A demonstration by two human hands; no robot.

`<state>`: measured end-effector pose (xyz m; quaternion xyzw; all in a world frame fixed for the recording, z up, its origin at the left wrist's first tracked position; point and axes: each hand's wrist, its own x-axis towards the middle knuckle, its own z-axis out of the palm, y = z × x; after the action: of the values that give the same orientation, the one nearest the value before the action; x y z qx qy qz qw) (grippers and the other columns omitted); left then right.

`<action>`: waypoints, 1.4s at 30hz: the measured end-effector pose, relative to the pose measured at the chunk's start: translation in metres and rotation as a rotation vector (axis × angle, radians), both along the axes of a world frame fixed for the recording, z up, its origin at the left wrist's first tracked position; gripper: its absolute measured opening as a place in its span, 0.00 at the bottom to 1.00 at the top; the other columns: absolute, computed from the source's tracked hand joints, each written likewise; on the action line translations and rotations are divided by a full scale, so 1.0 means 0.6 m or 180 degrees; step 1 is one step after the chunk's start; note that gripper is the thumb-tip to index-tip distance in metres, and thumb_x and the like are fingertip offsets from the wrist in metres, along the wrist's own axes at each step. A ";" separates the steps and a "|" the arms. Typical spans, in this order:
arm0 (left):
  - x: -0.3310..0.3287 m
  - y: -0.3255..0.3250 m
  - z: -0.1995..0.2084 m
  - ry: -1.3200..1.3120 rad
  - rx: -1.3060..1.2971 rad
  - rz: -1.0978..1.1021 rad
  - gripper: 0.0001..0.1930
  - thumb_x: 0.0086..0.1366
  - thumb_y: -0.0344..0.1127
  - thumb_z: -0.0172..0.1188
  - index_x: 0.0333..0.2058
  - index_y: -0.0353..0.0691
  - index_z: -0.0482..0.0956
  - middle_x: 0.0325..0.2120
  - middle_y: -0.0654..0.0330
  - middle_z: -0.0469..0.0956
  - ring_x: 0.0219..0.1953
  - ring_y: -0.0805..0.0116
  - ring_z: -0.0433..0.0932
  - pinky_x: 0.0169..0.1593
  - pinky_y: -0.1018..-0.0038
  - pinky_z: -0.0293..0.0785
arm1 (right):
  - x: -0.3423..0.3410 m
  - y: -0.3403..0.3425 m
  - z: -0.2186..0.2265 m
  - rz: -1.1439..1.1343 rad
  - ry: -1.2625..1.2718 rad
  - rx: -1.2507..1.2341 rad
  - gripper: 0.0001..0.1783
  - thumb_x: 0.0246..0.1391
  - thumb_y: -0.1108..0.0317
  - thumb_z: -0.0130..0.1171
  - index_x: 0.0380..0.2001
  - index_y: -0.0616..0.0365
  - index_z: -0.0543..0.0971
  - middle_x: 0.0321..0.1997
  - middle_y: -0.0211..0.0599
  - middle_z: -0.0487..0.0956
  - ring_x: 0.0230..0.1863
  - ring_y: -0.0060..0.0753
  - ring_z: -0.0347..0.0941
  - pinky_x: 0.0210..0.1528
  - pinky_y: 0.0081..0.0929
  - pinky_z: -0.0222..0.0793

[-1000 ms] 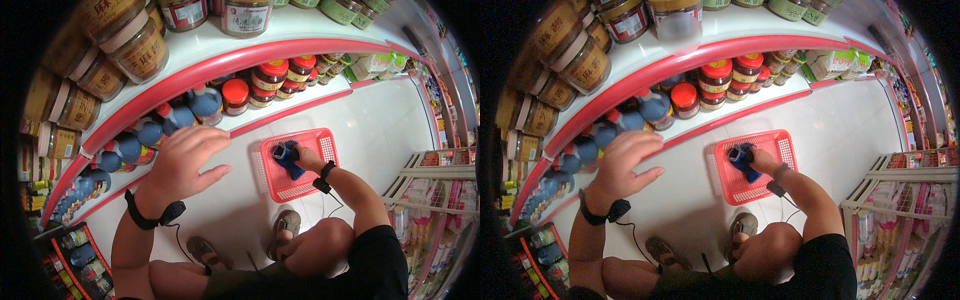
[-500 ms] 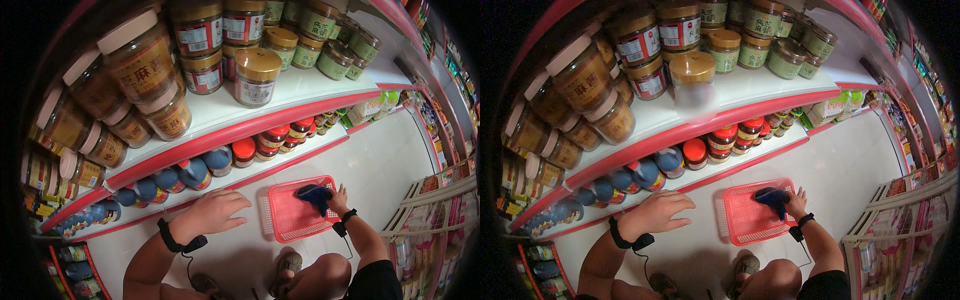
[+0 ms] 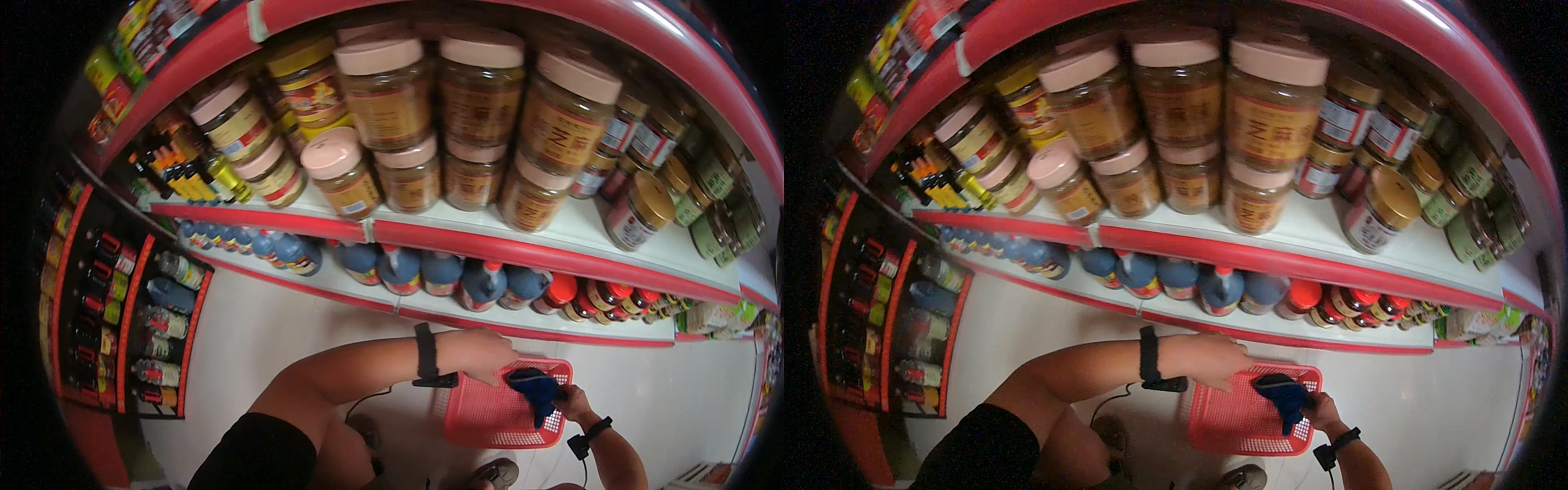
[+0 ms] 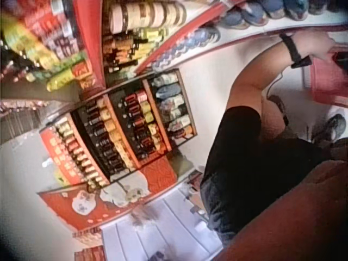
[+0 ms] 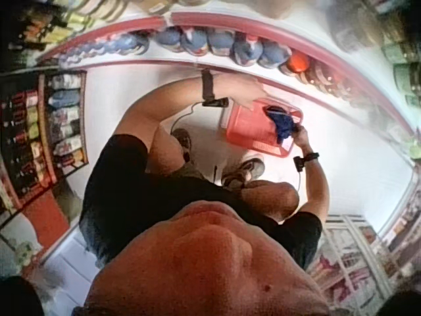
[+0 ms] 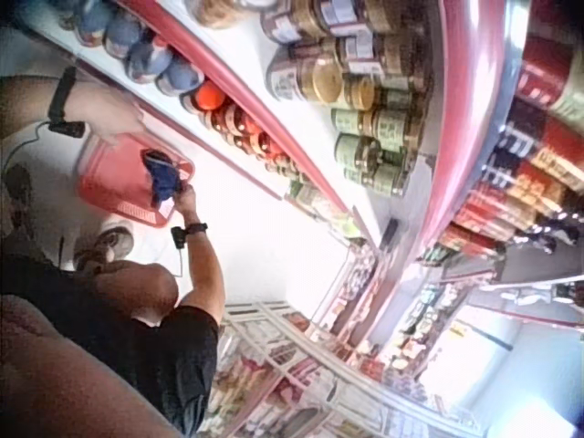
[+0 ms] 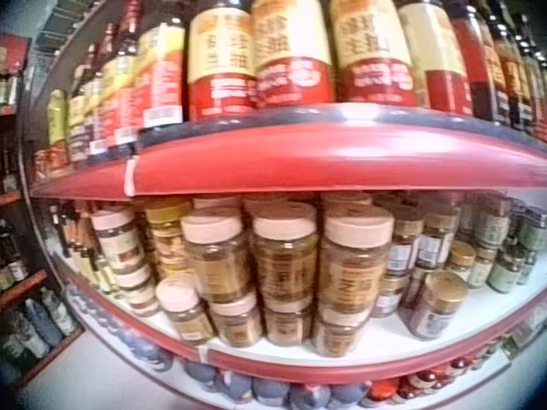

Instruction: The person wipes jars of sesame paste with a blue cloth by hand and places them in a red basket.

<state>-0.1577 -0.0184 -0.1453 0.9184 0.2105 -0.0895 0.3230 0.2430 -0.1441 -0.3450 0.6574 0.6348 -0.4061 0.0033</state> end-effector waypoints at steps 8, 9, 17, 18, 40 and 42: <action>-0.014 -0.007 0.021 0.0147 -0.0144 0.0128 0.26 0.58 0.46 0.74 0.51 0.38 0.79 0.45 0.44 0.83 0.51 0.43 0.82 0.55 0.52 0.79 | -0.058 0.054 0.008 0.1233 -0.0143 0.0232 0.30 0.47 0.62 0.73 0.56 0.52 0.82 0.56 0.54 0.81 0.64 0.58 0.72 0.69 0.46 0.69; -0.013 -0.006 0.023 0.0162 -0.0142 0.0138 0.27 0.58 0.46 0.74 0.51 0.38 0.79 0.45 0.44 0.83 0.51 0.43 0.82 0.55 0.52 0.79 | -0.054 0.058 -0.001 0.1506 -0.0306 0.0530 0.32 0.46 0.63 0.73 0.58 0.51 0.81 0.59 0.54 0.79 0.67 0.59 0.69 0.72 0.47 0.66; -0.024 -0.010 0.032 0.0199 -0.0087 0.0168 0.26 0.58 0.46 0.74 0.49 0.35 0.79 0.44 0.42 0.83 0.50 0.43 0.83 0.54 0.53 0.80 | -0.054 0.055 0.046 0.1536 -0.0498 0.1519 0.36 0.43 0.66 0.73 0.60 0.53 0.78 0.69 0.55 0.72 0.72 0.63 0.63 0.74 0.52 0.62; -0.034 -0.014 0.029 0.0228 -0.0101 0.0177 0.26 0.58 0.47 0.74 0.49 0.34 0.79 0.44 0.42 0.83 0.49 0.43 0.83 0.54 0.53 0.80 | -0.096 0.065 0.105 0.1352 0.0074 0.1313 0.31 0.44 0.73 0.70 0.56 0.57 0.79 0.60 0.57 0.78 0.64 0.56 0.74 0.68 0.47 0.70; -0.019 -0.005 0.038 -0.1670 -0.1181 0.0982 0.20 0.60 0.30 0.66 0.49 0.28 0.74 0.40 0.40 0.82 0.44 0.51 0.84 0.50 0.61 0.78 | -0.233 0.072 0.362 -0.0665 0.3170 0.0284 0.39 0.62 0.73 0.69 0.72 0.57 0.62 0.64 0.38 0.75 0.66 0.33 0.72 0.70 0.37 0.68; -0.008 -0.016 0.029 -0.1831 -0.1164 0.1114 0.20 0.60 0.31 0.66 0.48 0.28 0.74 0.40 0.40 0.82 0.45 0.49 0.84 0.50 0.60 0.78 | -0.238 0.062 0.356 -0.0576 0.3253 0.0412 0.47 0.58 0.72 0.72 0.75 0.56 0.58 0.66 0.39 0.74 0.68 0.35 0.70 0.72 0.38 0.66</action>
<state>-0.1625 -0.0281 -0.1279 0.7834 0.2454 0.1923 0.5377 0.1001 -0.1072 -0.1314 0.4264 0.5198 -0.6337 -0.3826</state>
